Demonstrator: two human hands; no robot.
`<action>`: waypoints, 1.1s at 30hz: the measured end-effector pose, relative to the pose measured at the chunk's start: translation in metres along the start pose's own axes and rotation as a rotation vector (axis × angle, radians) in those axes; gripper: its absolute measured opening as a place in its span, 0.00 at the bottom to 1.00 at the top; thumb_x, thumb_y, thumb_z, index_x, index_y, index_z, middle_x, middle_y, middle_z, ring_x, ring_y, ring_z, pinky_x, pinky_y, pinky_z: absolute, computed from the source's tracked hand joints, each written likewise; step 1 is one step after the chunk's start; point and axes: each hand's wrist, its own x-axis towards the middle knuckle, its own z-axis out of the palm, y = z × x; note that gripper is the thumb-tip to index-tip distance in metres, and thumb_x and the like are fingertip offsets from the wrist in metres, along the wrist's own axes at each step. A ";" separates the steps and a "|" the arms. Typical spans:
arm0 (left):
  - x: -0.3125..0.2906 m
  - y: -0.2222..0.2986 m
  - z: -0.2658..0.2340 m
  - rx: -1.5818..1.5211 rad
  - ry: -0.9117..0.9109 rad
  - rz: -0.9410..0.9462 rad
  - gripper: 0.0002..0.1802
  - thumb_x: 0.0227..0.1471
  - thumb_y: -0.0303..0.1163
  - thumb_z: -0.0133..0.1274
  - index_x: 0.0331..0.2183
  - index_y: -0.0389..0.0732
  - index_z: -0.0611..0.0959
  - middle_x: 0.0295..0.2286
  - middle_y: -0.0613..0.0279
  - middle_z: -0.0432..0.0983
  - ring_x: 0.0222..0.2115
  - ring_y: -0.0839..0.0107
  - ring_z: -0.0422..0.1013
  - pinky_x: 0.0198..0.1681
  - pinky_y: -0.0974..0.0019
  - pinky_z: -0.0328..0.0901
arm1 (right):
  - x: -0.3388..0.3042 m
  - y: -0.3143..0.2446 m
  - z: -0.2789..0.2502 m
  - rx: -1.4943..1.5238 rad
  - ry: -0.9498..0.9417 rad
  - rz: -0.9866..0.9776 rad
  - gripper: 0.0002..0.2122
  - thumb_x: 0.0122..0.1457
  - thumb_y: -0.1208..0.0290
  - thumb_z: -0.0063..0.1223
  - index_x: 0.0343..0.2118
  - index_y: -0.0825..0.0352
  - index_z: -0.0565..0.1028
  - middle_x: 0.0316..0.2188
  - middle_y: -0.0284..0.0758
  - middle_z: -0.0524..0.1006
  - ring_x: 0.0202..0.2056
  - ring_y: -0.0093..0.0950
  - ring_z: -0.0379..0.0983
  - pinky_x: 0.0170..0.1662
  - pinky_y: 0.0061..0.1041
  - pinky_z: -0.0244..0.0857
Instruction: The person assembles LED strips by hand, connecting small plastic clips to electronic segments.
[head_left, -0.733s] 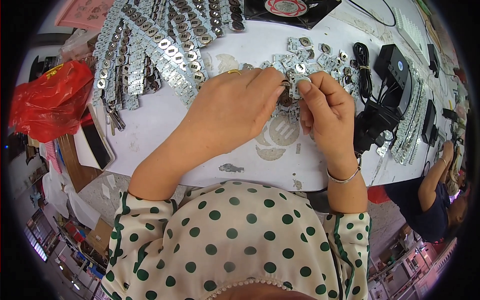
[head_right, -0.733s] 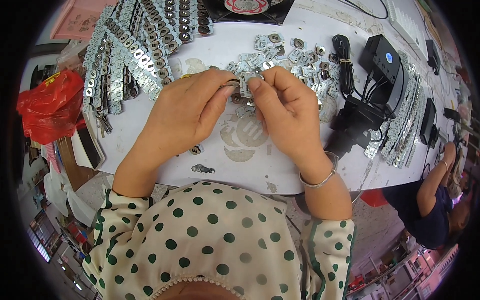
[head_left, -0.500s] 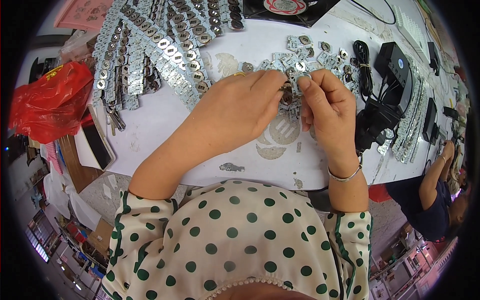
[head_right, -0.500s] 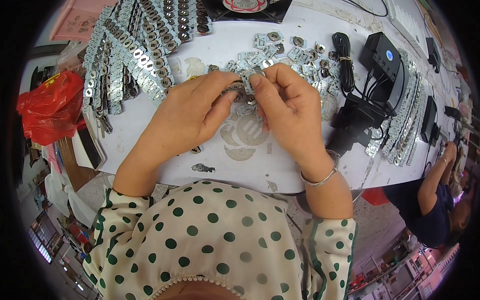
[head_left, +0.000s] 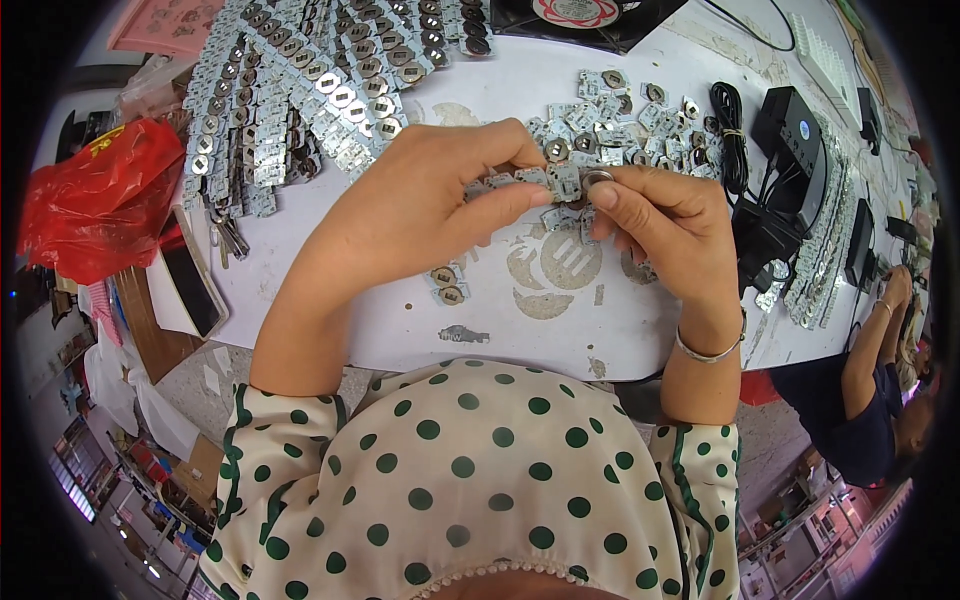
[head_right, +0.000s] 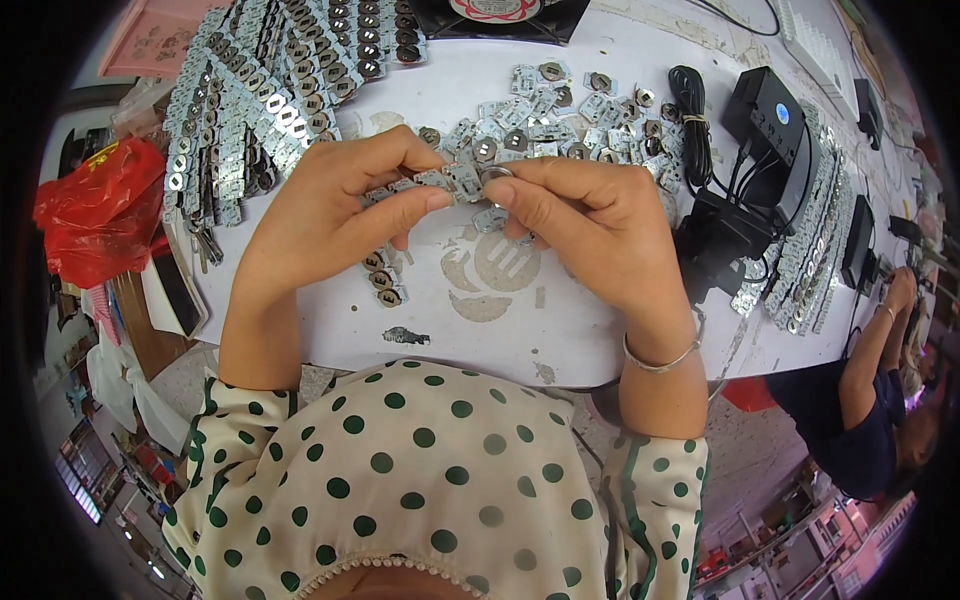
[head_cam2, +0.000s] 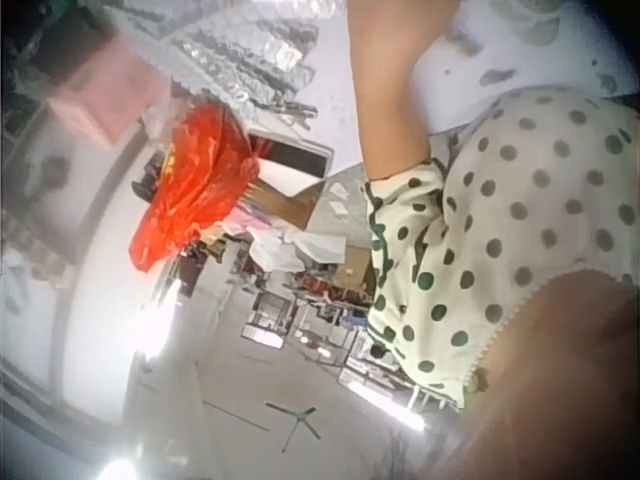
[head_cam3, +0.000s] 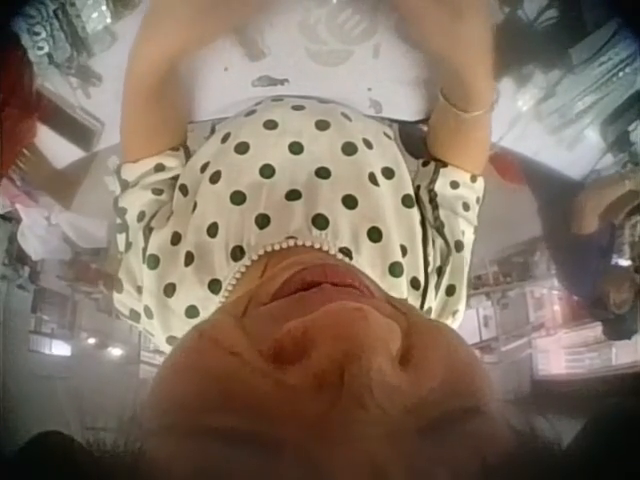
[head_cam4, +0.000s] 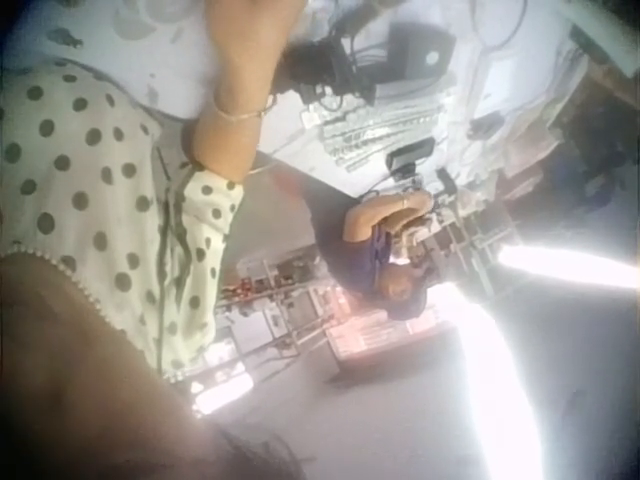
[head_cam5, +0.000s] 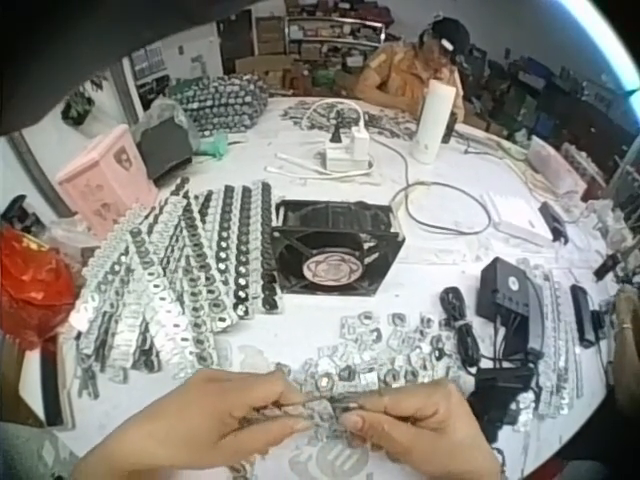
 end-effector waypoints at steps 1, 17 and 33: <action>0.000 0.000 0.000 -0.166 -0.009 -0.033 0.08 0.52 0.25 0.56 0.36 0.35 0.77 0.24 0.62 0.77 0.20 0.79 0.73 0.23 0.76 0.65 | 0.000 -0.001 -0.003 0.000 -0.051 0.017 0.08 0.57 0.70 0.58 0.34 0.70 0.81 0.19 0.28 0.77 0.20 0.12 0.68 0.22 0.13 0.61; 0.003 -0.003 -0.002 -0.333 0.026 -0.099 0.10 0.43 0.21 0.64 0.30 0.34 0.79 0.23 0.66 0.76 0.25 0.80 0.73 0.29 0.77 0.67 | 0.000 0.001 0.006 0.032 -0.125 0.155 0.11 0.60 0.70 0.54 0.26 0.71 0.80 0.18 0.32 0.77 0.18 0.15 0.70 0.18 0.14 0.62; 0.001 -0.004 -0.006 -0.267 0.145 0.002 0.10 0.39 0.19 0.65 0.29 0.34 0.83 0.26 0.62 0.79 0.27 0.79 0.74 0.33 0.76 0.68 | -0.004 -0.005 0.006 0.166 -0.049 0.093 0.09 0.59 0.70 0.57 0.33 0.71 0.81 0.19 0.31 0.77 0.20 0.14 0.71 0.19 0.13 0.63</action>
